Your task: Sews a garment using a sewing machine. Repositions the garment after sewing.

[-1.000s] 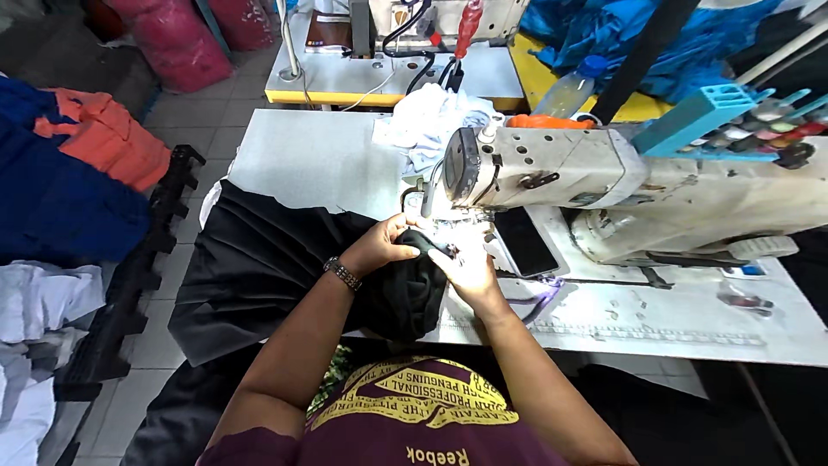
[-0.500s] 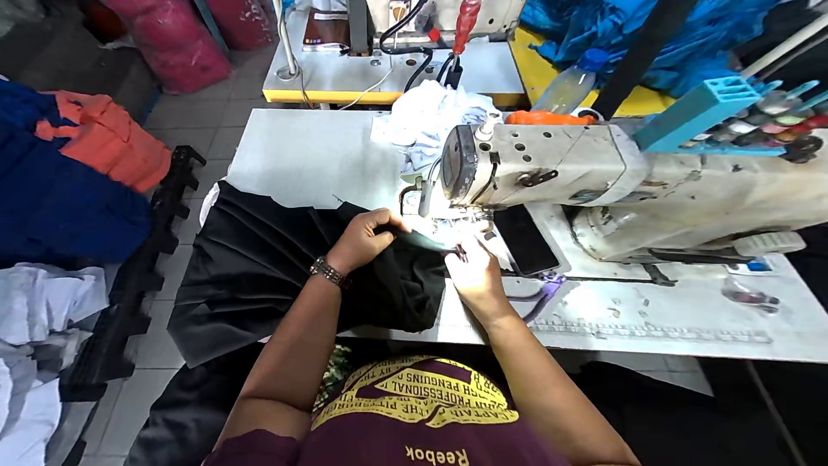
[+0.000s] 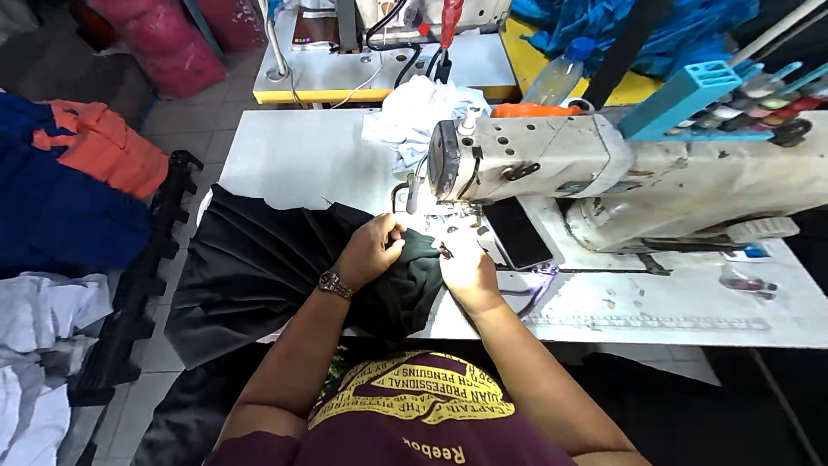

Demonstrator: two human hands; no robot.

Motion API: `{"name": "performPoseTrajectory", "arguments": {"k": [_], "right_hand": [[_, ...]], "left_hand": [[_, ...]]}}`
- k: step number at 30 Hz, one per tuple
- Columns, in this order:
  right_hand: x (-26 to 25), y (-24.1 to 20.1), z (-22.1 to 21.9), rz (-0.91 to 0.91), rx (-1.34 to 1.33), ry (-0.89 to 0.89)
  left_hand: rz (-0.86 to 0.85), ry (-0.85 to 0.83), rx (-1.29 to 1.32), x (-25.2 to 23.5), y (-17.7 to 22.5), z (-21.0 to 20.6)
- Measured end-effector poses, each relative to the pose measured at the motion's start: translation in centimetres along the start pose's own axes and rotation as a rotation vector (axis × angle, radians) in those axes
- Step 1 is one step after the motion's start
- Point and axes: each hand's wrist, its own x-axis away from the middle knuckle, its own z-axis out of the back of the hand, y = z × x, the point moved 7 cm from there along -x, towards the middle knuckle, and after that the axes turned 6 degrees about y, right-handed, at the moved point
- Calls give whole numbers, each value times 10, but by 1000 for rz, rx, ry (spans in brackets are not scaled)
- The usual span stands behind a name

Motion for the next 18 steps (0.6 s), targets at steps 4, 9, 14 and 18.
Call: {"name": "performPoseTrajectory", "arguments": {"k": [4,9,14,18], "right_hand": [[0,2,-2,-22,25,-22],[0,3,-1,-20,22,-14],[0,4,-3,-31,55,-14],[0,5,-4,-35,58,-23]], "left_hand": [[6,-91,-67,0,-5,-12],[-27,-104,-219,0,-1,-20],[41,-35,-324,-1,0,-19],[192,27,-231,-1,-12,-10]]}}
